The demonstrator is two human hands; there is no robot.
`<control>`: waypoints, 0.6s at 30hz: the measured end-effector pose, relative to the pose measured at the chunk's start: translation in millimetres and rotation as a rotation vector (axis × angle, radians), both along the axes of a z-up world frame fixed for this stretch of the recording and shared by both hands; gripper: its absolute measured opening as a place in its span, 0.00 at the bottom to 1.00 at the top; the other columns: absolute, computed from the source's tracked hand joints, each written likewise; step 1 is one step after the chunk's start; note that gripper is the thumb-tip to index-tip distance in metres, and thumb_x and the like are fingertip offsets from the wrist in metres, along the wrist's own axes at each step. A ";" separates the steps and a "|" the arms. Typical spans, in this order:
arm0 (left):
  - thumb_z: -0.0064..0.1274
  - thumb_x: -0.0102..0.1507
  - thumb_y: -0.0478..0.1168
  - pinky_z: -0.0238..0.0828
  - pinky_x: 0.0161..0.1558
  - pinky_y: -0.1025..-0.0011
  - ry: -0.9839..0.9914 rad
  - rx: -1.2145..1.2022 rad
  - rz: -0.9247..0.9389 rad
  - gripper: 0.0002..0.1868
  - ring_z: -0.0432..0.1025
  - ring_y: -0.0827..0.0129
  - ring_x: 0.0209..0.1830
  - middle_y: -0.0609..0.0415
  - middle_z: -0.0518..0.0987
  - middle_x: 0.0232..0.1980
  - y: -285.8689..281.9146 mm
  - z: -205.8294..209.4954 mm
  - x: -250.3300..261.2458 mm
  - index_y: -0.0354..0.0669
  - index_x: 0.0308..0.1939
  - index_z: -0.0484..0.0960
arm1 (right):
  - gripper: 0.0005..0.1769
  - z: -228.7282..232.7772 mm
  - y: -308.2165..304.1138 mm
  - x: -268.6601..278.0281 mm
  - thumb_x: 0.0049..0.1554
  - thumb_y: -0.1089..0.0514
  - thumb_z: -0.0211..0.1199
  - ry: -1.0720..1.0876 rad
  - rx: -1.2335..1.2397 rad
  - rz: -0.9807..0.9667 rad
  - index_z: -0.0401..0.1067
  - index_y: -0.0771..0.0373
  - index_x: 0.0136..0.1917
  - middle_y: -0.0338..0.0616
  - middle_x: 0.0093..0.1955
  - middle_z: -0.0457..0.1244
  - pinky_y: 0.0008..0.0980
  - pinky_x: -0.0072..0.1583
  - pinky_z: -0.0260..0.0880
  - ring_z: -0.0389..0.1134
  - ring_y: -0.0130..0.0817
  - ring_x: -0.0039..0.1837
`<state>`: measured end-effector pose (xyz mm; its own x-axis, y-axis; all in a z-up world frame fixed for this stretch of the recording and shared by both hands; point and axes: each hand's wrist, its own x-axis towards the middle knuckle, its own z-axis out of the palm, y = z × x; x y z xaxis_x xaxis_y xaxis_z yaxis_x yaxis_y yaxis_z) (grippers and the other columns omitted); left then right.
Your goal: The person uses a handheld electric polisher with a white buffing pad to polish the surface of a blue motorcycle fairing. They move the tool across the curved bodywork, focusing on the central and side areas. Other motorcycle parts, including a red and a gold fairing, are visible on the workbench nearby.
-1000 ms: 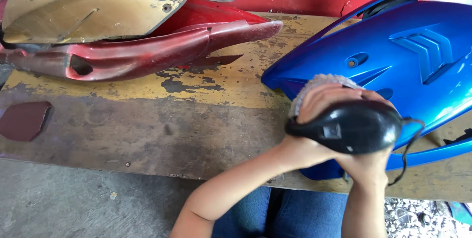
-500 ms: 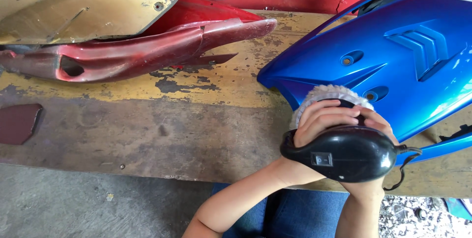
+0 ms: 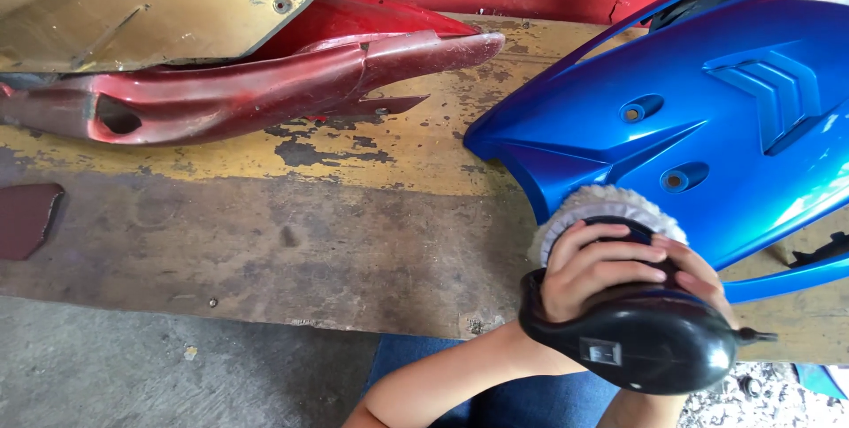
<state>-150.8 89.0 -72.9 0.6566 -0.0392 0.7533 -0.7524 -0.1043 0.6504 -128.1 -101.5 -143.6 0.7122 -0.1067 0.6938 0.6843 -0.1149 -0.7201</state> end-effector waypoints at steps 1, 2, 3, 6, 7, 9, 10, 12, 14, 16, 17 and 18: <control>0.60 0.63 0.45 0.60 0.73 0.61 0.012 -0.023 -0.004 0.22 0.69 0.59 0.70 0.56 0.77 0.66 3.7 3.9 0.8 0.48 0.60 0.76 | 0.11 14.6 17.8 -1.8 0.64 0.59 0.45 0.026 -0.017 -0.037 0.64 0.64 0.56 0.68 0.67 0.63 0.47 0.76 0.65 0.66 0.58 0.72; 0.60 0.63 0.45 0.60 0.73 0.61 0.012 -0.025 -0.004 0.22 0.69 0.59 0.70 0.56 0.77 0.66 -1.7 -1.8 -0.5 0.48 0.60 0.76 | 0.11 -14.9 -19.7 2.0 0.64 0.59 0.45 0.026 -0.018 -0.038 0.64 0.64 0.56 0.68 0.67 0.63 0.47 0.76 0.65 0.66 0.58 0.72; 0.60 0.65 0.46 0.61 0.73 0.63 0.010 -0.013 0.035 0.19 0.70 0.61 0.68 0.57 0.78 0.65 -7.9 -8.1 -2.2 0.49 0.59 0.77 | 0.11 -44.3 -58.2 5.5 0.67 0.58 0.45 0.141 0.090 0.139 0.64 0.64 0.58 0.68 0.71 0.60 0.46 0.79 0.58 0.61 0.56 0.76; 0.59 0.68 0.48 0.62 0.73 0.67 -0.004 0.004 0.133 0.16 0.69 0.66 0.67 0.62 0.78 0.63 -28.7 -21.0 -11.7 0.53 0.58 0.79 | 0.22 -54.7 -141.1 13.3 0.64 0.56 0.43 0.685 0.226 0.328 0.62 0.64 0.68 0.61 0.76 0.56 0.46 0.78 0.49 0.54 0.52 0.79; 0.58 0.68 0.50 0.62 0.72 0.70 -0.012 0.016 0.193 0.16 0.69 0.68 0.67 0.65 0.77 0.62 -35.7 -24.7 -16.1 0.56 0.59 0.81 | 0.35 -45.9 -162.6 15.0 0.57 0.55 0.41 1.115 0.252 0.334 0.60 0.63 0.76 0.55 0.76 0.55 0.47 0.73 0.49 0.53 0.49 0.77; 0.58 0.65 0.50 0.59 0.73 0.63 0.006 0.033 0.152 0.18 0.69 0.64 0.67 0.63 0.78 0.62 -35.4 -19.3 -23.2 0.55 0.57 0.81 | 0.36 -54.7 -176.4 -1.7 0.58 0.52 0.41 1.075 0.193 0.300 0.56 0.65 0.77 0.54 0.77 0.54 0.46 0.75 0.49 0.53 0.46 0.78; 0.58 0.61 0.51 0.56 0.74 0.57 0.020 0.053 0.108 0.20 0.69 0.61 0.67 0.62 0.79 0.62 -35.5 -16.3 -26.8 0.54 0.55 0.82 | 0.38 -59.0 -183.6 -9.9 0.59 0.50 0.41 1.030 0.138 0.266 0.52 0.67 0.79 0.52 0.78 0.54 0.44 0.76 0.48 0.53 0.44 0.79; 0.59 0.62 0.51 0.56 0.75 0.60 0.006 0.108 0.126 0.19 0.69 0.64 0.67 0.65 0.79 0.63 -28.2 -22.4 -24.1 0.57 0.56 0.81 | 0.37 -73.0 -184.0 -3.8 0.60 0.51 0.40 0.956 0.070 0.310 0.54 0.68 0.79 0.53 0.78 0.54 0.42 0.77 0.47 0.53 0.44 0.80; 0.59 0.64 0.52 0.56 0.75 0.62 -0.011 0.164 0.139 0.18 0.69 0.67 0.67 0.67 0.79 0.64 -23.3 -26.7 -20.4 0.60 0.57 0.81 | 0.36 -54.2 -137.3 3.2 0.61 0.52 0.40 0.880 0.006 0.349 0.55 0.69 0.79 0.54 0.78 0.55 0.41 0.78 0.45 0.53 0.44 0.80; 0.59 0.61 0.53 0.62 0.72 0.62 -0.003 0.082 0.144 0.22 0.70 0.63 0.67 0.65 0.80 0.63 -19.5 -28.5 -15.4 0.59 0.59 0.83 | 0.24 -5.5 -44.2 -23.0 0.66 0.47 0.45 0.001 -0.344 0.184 0.56 0.55 0.73 0.51 0.80 0.53 0.43 0.81 0.53 0.56 0.42 0.81; 0.59 0.61 0.53 0.62 0.72 0.62 -0.002 0.081 0.143 0.22 0.70 0.63 0.67 0.65 0.80 0.63 -21.3 -28.2 -17.3 0.59 0.59 0.83 | 0.24 -11.6 -46.9 -26.4 0.66 0.47 0.45 0.002 -0.345 0.183 0.56 0.55 0.73 0.51 0.80 0.53 0.43 0.81 0.53 0.56 0.42 0.81; 0.60 0.63 0.53 0.62 0.72 0.62 0.020 0.023 0.145 0.20 0.71 0.63 0.67 0.65 0.80 0.63 -22.7 -28.1 -19.2 0.58 0.57 0.82 | 0.22 -17.7 -49.2 -29.8 0.67 0.46 0.44 0.058 -0.268 0.164 0.57 0.54 0.71 0.52 0.80 0.53 0.45 0.82 0.53 0.56 0.43 0.81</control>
<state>-170.0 66.3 -101.0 0.6713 0.0401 0.7401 -0.7155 -0.2254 0.6612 -157.9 -150.7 -161.3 0.7442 0.1942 0.6392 0.6679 -0.1976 -0.7176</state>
